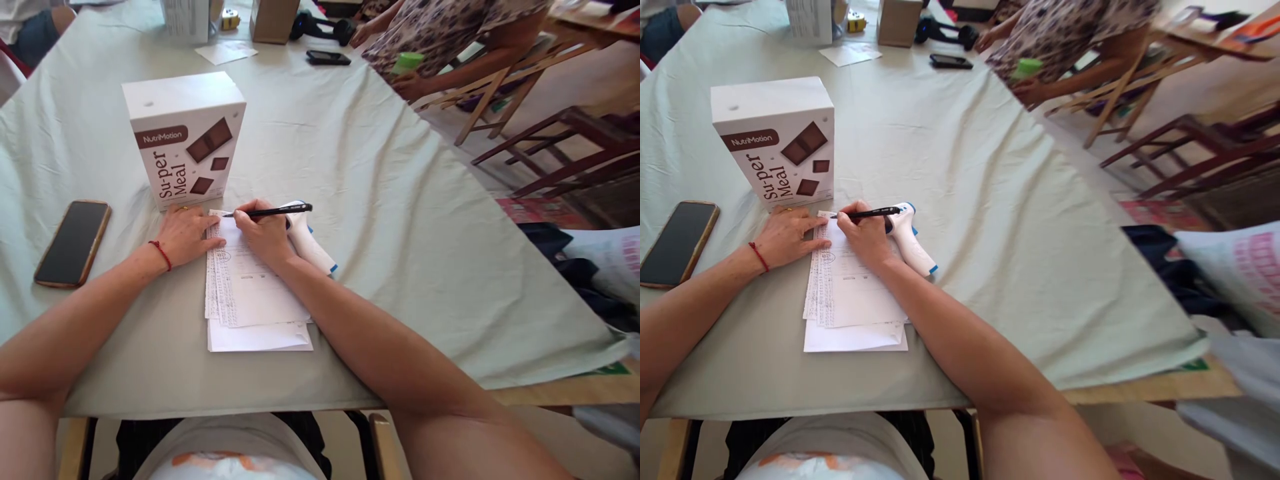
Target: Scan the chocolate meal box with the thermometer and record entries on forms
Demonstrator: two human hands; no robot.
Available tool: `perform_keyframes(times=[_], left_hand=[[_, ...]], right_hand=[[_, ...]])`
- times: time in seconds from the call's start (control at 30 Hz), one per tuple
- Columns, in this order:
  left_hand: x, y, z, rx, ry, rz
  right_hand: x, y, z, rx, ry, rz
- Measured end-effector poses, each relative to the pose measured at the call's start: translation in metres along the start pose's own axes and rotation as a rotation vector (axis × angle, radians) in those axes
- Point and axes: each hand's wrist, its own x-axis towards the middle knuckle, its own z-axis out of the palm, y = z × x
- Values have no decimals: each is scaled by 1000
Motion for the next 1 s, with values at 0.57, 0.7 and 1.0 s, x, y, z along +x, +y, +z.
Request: perform_keyframes(times=[0.57,0.7,1.0], left_hand=[[0,-1,1,-3,14,7],[0,-2,2,1,33,19],[-1,-2,1,4,27,12]], right_hand=[[0,4,2,-9,-31,-58],[0,3,2,-23,-43,-38],[-1,2,2,-44,-52,-31]])
